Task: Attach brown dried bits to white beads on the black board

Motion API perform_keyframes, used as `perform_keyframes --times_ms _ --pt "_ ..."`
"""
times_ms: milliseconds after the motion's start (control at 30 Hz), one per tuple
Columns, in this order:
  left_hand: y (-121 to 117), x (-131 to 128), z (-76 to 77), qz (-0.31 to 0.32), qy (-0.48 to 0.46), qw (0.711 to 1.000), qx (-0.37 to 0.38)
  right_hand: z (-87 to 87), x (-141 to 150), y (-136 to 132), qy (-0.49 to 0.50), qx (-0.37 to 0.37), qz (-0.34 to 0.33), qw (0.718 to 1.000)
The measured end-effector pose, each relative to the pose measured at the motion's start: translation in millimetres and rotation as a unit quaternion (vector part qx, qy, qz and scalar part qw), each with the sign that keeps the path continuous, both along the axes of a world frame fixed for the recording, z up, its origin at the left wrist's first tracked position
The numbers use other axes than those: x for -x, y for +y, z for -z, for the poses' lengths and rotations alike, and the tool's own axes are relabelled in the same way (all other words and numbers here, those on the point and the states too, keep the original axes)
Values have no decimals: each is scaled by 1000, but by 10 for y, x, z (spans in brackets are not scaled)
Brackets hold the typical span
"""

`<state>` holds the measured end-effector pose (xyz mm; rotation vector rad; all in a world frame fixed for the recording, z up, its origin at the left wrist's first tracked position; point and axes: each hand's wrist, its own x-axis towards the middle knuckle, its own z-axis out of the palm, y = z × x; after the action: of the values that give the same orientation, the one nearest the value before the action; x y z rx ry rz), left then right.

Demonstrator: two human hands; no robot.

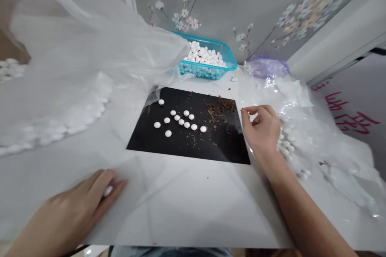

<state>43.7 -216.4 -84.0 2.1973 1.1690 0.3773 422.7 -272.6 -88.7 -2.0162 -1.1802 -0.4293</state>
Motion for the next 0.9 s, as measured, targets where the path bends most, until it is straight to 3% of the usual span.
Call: perform_keyframes --times_ms 67,133,267,367,467,633,900 --pt "9 16 -8 12 65 997 -39 5 42 6 6 -16 -11 1000" --pt "57 -171 -114 15 64 998 -10 4 89 8 7 -31 -22 999" --pt "162 -875 -289 21 -76 994 82 -28 199 -5 -12 -65 -59 996" --pt "186 -1369 -257 58 -207 941 263 -75 319 -34 -31 -101 -122 987" --pt "171 -1639 -168 96 -254 878 395 -114 466 -76 -38 -118 -211 970" --pt "184 -1650 -100 109 -272 859 419 -121 632 -128 -41 -81 -321 943" --pt "221 -1629 -111 81 -268 850 447 -131 649 -151 -33 -68 -342 937"
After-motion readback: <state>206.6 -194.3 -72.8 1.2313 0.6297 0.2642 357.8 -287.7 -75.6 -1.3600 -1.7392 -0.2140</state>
